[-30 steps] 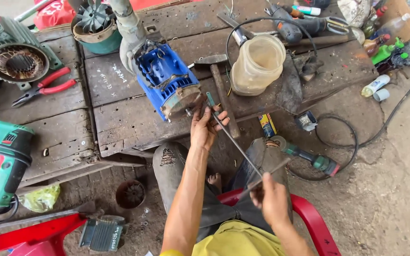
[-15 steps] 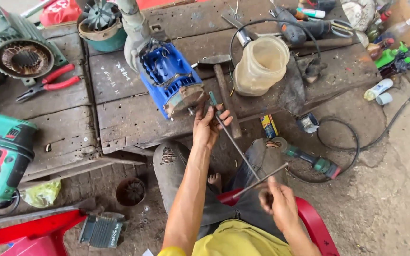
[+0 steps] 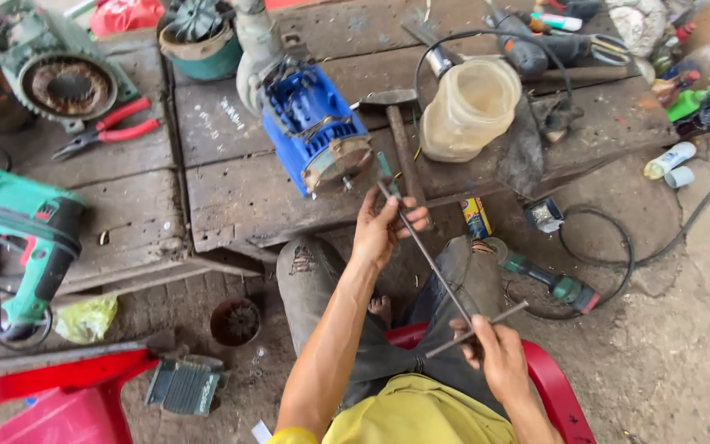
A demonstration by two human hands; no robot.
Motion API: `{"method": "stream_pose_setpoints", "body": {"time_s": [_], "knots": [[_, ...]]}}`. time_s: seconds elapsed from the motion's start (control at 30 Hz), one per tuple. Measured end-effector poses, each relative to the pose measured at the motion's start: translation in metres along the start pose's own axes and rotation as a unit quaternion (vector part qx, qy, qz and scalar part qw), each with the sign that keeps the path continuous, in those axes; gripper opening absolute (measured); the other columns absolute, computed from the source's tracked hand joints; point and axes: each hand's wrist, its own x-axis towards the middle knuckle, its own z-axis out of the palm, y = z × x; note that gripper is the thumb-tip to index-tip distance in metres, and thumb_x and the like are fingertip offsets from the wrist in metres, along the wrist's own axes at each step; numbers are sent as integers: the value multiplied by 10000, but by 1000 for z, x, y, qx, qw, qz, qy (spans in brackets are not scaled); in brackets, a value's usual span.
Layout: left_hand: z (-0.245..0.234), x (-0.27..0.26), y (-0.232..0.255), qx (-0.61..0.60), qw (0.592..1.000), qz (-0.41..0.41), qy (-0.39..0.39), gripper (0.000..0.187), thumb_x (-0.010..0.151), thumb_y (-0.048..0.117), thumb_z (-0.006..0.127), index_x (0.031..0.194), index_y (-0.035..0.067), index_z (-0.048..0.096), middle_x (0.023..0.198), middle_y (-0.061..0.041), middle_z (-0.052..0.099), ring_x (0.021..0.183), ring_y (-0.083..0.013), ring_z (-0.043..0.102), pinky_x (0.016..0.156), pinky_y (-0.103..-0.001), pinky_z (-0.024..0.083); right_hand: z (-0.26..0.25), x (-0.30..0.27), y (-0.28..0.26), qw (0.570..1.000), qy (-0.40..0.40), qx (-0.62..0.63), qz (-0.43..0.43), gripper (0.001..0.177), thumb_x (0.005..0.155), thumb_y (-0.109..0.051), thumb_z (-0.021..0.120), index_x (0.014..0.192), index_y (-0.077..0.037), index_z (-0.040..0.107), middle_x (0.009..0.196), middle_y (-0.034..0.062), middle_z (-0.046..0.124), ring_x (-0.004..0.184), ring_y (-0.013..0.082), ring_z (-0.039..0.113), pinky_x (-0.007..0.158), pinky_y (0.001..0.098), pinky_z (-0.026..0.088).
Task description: The person is preparing small screws and using a metal rod to work on the internal components of a blue electric motor housing on a wooden workbench.
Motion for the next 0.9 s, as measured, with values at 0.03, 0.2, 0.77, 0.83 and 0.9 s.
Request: {"method": "stream_pose_setpoints", "body": {"time_s": [0.03,0.2,0.77,0.83,0.9], "knots": [[5,-18,9,44,999,3,20,569,1156,104,566,1644,54,278,1210,-301,746,1037,-424,812,913,-564,729,-1,-2,10,999,4,-49,-3,527,1100,-364,585,1134,32,931,700,107,778,566,181,663,493,318,505],[-16,-65,50,187,971,108,100,764,1075,145,676,1749,104,319,1256,-234,786,1033,-375,832,789,-538,747,19,0,21,972,20,-176,-151,311,1003,-282,733,1147,-42,868,783,66,904,681,141,894,697,287,779],[-47,-47,82,148,982,80,84,575,1082,45,669,1593,-16,412,1225,-335,791,898,-419,839,753,-508,761,57,-22,-9,827,88,-360,-423,390,1061,-287,718,1354,-34,766,1138,91,815,868,223,815,741,354,690],[-49,-51,85,145,982,85,81,594,1080,40,669,1612,-24,414,1220,-334,792,900,-421,841,742,-497,760,58,-23,-8,813,94,-381,-431,402,1047,-307,739,1354,-50,777,1152,84,813,858,209,813,736,347,696],[-51,-50,86,141,983,90,81,613,1077,34,669,1632,-32,416,1215,-333,793,901,-423,842,732,-486,760,59,-24,-7,799,97,-401,-438,414,1033,-326,760,1353,-65,788,1166,78,811,848,195,811,731,340,703]]}}
